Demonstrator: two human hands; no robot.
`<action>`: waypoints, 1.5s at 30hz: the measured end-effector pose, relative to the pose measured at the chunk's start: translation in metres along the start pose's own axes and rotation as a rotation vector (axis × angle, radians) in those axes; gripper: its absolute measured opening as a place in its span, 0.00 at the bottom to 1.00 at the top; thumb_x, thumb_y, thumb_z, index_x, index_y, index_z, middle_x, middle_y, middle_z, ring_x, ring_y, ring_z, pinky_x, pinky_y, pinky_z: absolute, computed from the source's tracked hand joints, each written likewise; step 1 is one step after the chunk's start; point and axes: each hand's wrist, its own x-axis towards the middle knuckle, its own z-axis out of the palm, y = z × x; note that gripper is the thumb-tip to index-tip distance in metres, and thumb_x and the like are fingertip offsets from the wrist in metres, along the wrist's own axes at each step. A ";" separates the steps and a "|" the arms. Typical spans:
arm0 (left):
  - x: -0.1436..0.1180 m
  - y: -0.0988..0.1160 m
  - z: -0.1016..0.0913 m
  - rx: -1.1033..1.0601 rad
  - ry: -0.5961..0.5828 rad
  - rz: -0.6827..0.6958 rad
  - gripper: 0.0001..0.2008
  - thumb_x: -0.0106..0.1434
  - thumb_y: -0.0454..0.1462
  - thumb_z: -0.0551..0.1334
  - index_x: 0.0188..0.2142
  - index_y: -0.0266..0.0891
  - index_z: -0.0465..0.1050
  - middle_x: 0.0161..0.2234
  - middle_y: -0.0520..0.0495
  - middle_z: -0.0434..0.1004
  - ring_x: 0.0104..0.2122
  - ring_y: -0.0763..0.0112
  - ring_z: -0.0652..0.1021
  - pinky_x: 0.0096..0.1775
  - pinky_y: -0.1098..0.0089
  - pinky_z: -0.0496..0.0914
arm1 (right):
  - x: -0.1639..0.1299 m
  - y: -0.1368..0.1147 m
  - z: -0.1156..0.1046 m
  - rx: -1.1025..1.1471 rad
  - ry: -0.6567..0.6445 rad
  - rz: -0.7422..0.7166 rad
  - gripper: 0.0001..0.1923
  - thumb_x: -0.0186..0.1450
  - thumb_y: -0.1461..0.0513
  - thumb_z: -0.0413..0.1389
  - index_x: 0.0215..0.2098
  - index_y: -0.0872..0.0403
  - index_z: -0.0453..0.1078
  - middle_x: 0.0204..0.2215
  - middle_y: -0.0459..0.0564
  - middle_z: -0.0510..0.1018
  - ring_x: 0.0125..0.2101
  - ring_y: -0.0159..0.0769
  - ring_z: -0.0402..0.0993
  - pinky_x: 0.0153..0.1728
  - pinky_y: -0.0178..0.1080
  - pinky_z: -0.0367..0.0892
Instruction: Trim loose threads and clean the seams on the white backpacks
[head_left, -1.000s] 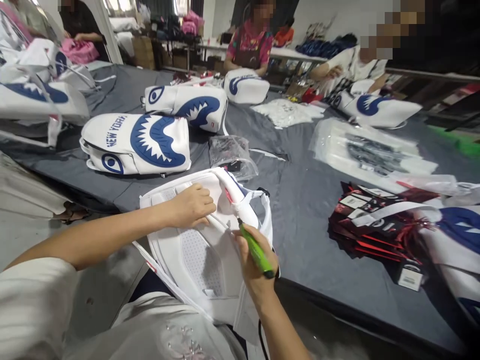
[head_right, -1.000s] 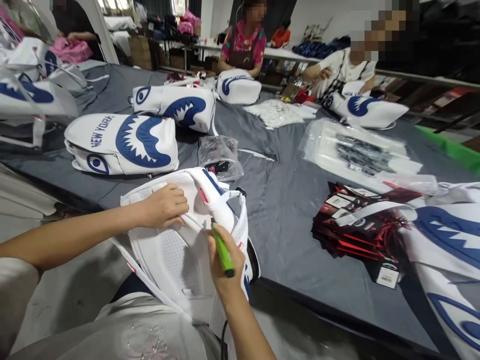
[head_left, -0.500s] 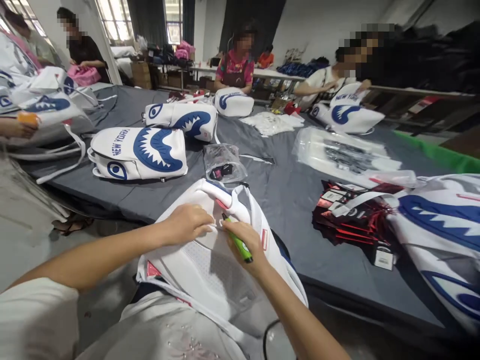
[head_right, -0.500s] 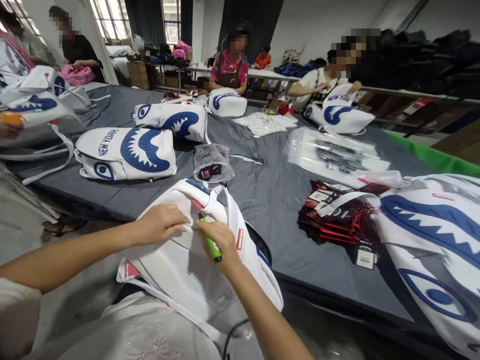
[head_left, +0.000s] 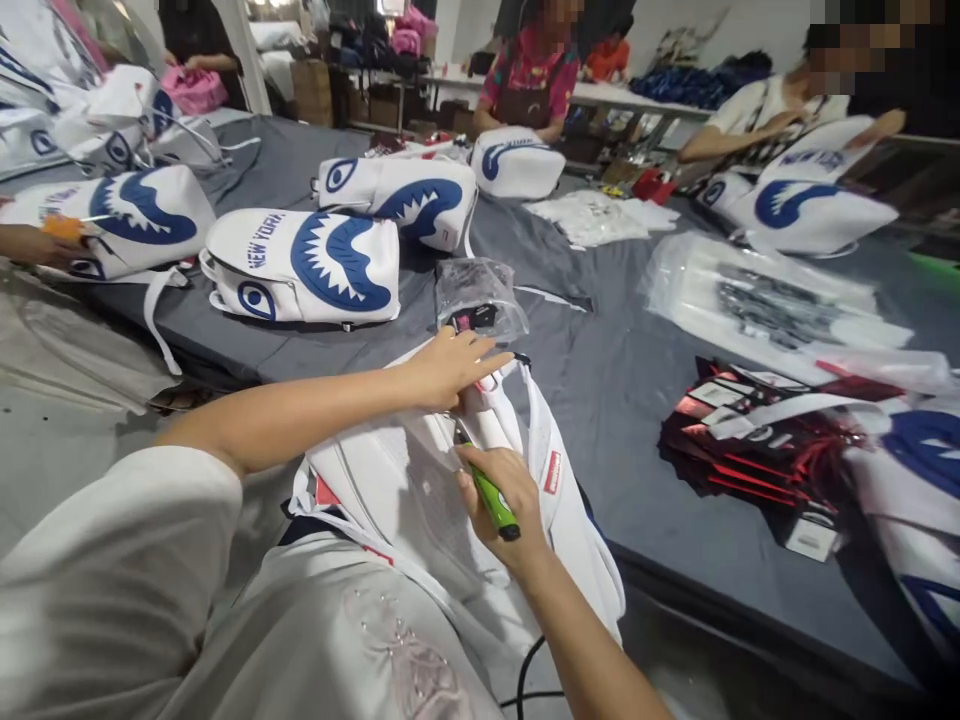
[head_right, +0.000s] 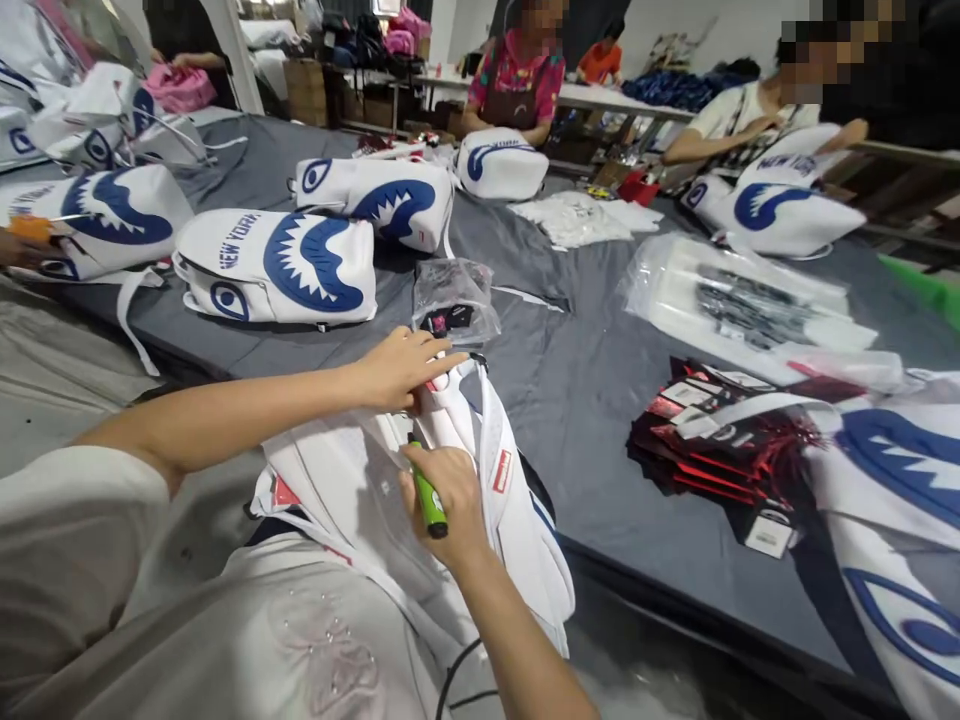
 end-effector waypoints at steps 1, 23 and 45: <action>-0.001 -0.001 0.003 0.000 0.023 0.025 0.44 0.58 0.38 0.68 0.70 0.38 0.51 0.67 0.32 0.61 0.60 0.46 0.67 0.53 0.54 0.62 | 0.001 0.003 -0.002 0.020 -0.019 0.022 0.10 0.69 0.61 0.55 0.48 0.52 0.72 0.34 0.50 0.81 0.32 0.40 0.77 0.36 0.45 0.70; 0.000 0.020 0.009 0.301 -0.048 0.149 0.45 0.64 0.40 0.59 0.74 0.41 0.37 0.73 0.37 0.44 0.71 0.49 0.53 0.62 0.41 0.59 | 0.016 0.046 -0.037 0.075 -0.285 0.168 0.13 0.69 0.54 0.56 0.47 0.49 0.78 0.40 0.50 0.85 0.39 0.45 0.83 0.39 0.44 0.77; 0.029 0.011 0.037 0.050 -0.122 0.038 0.37 0.67 0.40 0.61 0.71 0.37 0.48 0.73 0.35 0.47 0.68 0.46 0.58 0.65 0.46 0.54 | 0.028 0.061 -0.032 -0.075 -0.495 0.241 0.14 0.70 0.65 0.53 0.52 0.55 0.74 0.48 0.54 0.82 0.44 0.46 0.79 0.48 0.52 0.71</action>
